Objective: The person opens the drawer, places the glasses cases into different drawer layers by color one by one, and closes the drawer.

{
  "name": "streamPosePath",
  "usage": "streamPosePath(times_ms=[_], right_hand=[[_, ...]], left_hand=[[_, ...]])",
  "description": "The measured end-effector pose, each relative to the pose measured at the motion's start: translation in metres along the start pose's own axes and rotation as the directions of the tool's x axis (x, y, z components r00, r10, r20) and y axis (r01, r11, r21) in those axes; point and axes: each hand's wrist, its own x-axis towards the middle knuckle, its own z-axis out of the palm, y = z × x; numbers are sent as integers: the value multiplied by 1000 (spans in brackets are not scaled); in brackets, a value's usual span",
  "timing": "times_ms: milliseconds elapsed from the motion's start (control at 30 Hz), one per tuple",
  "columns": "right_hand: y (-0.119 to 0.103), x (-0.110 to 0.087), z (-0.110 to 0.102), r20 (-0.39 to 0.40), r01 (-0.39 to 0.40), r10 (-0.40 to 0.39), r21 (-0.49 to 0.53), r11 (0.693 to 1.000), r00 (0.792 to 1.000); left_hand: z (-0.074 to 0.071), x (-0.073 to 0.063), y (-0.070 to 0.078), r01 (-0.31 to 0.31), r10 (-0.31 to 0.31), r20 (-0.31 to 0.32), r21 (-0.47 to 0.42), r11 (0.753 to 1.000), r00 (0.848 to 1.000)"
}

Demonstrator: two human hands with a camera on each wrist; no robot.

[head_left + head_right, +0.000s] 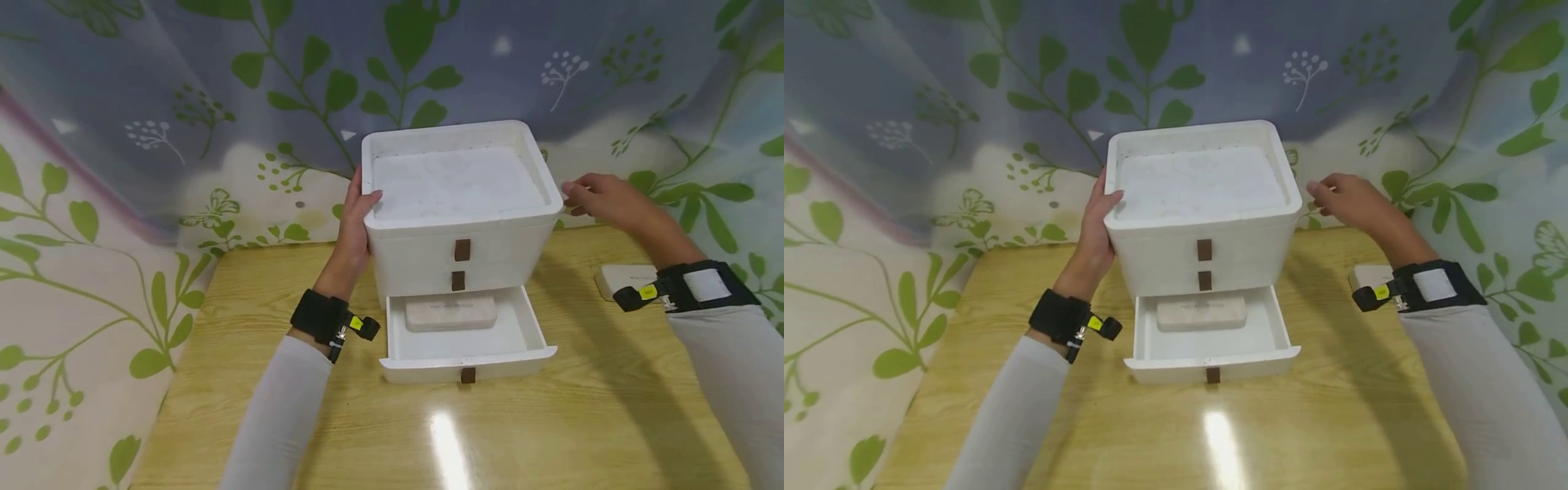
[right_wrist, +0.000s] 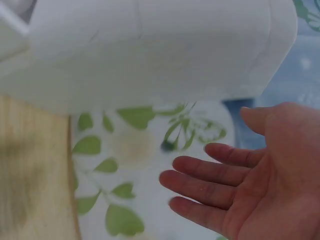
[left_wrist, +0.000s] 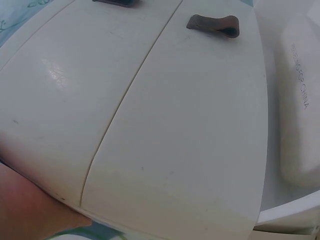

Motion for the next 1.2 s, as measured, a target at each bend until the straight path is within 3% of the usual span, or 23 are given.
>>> streamPosePath(times_ms=[167,467,767,1000,1200], right_hand=[[27,-3,6,-13,28,-31,-155,988,999],[70,-12,21,72,31,-16,-215,976,997],[116,-19,27,155,100,-47,-357,929,987],[141,-29,32,198,67,4,-354,933,980],[151,-29,34,215,15,59,-327,945,975]], left_hand=[[0,1,-2,6,-6,6,-4,1000,1000],[4,-2,-7,12,-12,13,3,1000,1000],[4,1,-8,8,-8,29,14,1000,1000],[4,0,-5,0,-1,44,12,1000,999],[2,-2,-4,7,-7,17,16,1000,1000]])
